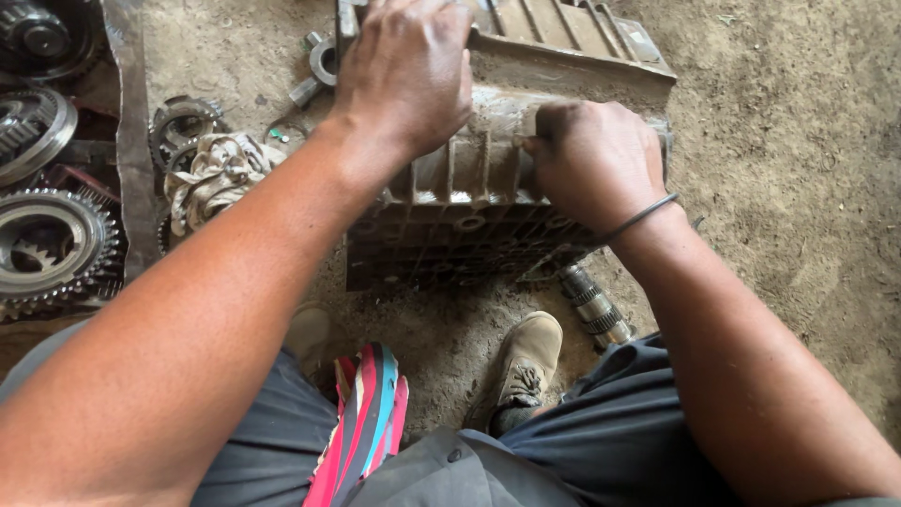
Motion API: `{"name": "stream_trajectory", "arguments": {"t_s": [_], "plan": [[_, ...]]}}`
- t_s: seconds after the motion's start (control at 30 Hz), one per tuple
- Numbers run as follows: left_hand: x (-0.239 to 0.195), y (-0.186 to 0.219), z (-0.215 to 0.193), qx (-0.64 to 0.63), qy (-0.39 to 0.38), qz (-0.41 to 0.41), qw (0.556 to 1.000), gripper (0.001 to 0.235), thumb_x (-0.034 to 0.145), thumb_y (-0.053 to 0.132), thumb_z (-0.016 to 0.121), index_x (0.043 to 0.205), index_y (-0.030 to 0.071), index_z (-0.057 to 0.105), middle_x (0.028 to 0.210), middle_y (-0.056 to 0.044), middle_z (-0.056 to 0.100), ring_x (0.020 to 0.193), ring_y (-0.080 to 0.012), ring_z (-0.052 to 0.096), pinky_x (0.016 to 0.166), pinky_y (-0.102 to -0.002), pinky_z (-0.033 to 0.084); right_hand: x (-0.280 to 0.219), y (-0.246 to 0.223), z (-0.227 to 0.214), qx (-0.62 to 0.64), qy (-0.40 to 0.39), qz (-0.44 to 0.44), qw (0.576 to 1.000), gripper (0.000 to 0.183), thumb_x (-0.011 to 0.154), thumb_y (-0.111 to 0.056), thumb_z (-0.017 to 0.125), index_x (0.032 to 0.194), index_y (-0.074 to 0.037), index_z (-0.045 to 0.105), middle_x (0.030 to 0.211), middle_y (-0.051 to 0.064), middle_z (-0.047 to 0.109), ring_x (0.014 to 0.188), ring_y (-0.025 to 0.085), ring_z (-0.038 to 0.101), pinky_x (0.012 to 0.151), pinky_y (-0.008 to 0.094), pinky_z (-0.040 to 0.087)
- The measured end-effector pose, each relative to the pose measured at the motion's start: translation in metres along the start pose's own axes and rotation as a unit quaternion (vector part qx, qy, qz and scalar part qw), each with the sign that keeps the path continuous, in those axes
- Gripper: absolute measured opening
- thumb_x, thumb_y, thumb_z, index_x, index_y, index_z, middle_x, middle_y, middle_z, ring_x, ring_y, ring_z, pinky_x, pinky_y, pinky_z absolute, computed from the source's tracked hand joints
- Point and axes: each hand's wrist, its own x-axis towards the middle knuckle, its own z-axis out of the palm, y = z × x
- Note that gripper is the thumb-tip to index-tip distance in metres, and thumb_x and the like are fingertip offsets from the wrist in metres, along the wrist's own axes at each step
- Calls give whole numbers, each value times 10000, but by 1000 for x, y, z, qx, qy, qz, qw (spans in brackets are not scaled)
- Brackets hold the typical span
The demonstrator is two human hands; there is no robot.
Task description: The person uses a small metal scraper to remove grime and residue from the surface of a large metal engine block. They work methodically across the top and side surfaces, scraping away dirt and debris.
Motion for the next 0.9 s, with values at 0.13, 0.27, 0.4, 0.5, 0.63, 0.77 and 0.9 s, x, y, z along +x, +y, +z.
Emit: {"name": "stream_trajectory", "arguments": {"t_s": [0.13, 0.27, 0.4, 0.5, 0.63, 0.77, 0.9], "plan": [[0, 1, 3, -22, -9, -19, 1000, 274, 870, -91, 498, 1067, -69, 688, 814, -200, 682, 708, -255, 680, 779, -409, 618, -1, 6, 13, 0, 39, -51, 998, 247, 996, -346, 661, 879, -144, 742, 786, 95, 720, 709, 269, 698, 638, 444, 561], [0, 1, 0, -20, 2, 1, 1000, 288, 850, -96, 546, 1090, -59, 700, 833, -182, 707, 723, -249, 698, 892, -455, 590, 0, 5, 10, 6, -7, -5, 1000, 273, 1001, -377, 656, 913, -137, 749, 776, 119, 721, 708, 291, 704, 656, 469, 560], [-2, 6, -9, -44, 21, 38, 998, 190, 885, -2, 672, 1066, -3, 730, 969, -169, 738, 899, -276, 702, 957, -484, 524, 4, 10, -5, -4, -32, 32, 999, 293, 981, -416, 667, 932, -144, 764, 795, 127, 736, 729, 298, 705, 672, 476, 564], [-3, 16, -17, -31, 15, 102, 994, 126, 862, 124, 757, 979, 78, 761, 1014, -126, 756, 1010, -289, 684, 1007, -512, 461, 4, 13, -12, 70, -33, 19, 997, 279, 967, -386, 697, 944, -114, 758, 779, 124, 744, 680, 277, 714, 638, 442, 571], [-2, 33, -25, -75, -118, 82, 987, 125, 925, 209, 754, 1017, 126, 766, 990, -71, 757, 993, -250, 669, 1016, -493, 459, 4, 20, -20, 286, -69, 6, 956, 215, 953, -304, 692, 942, -95, 739, 743, 60, 755, 601, 167, 742, 570, 346, 595], [5, 33, -38, -159, -182, 20, 970, 91, 952, 210, 724, 1009, 157, 772, 915, -36, 763, 868, -210, 684, 1018, -475, 447, 3, 27, -23, 248, 88, -92, 960, 209, 964, -243, 760, 934, -36, 745, 780, 99, 732, 654, 184, 712, 601, 364, 568], [10, 34, -43, -188, -191, 1, 963, 128, 932, 277, 745, 918, 153, 774, 817, -10, 765, 717, -176, 709, 965, -438, 483, 2, 32, -22, 247, 74, -83, 963, 196, 954, -260, 744, 920, -67, 756, 751, 81, 735, 627, 188, 711, 593, 360, 562]]}}
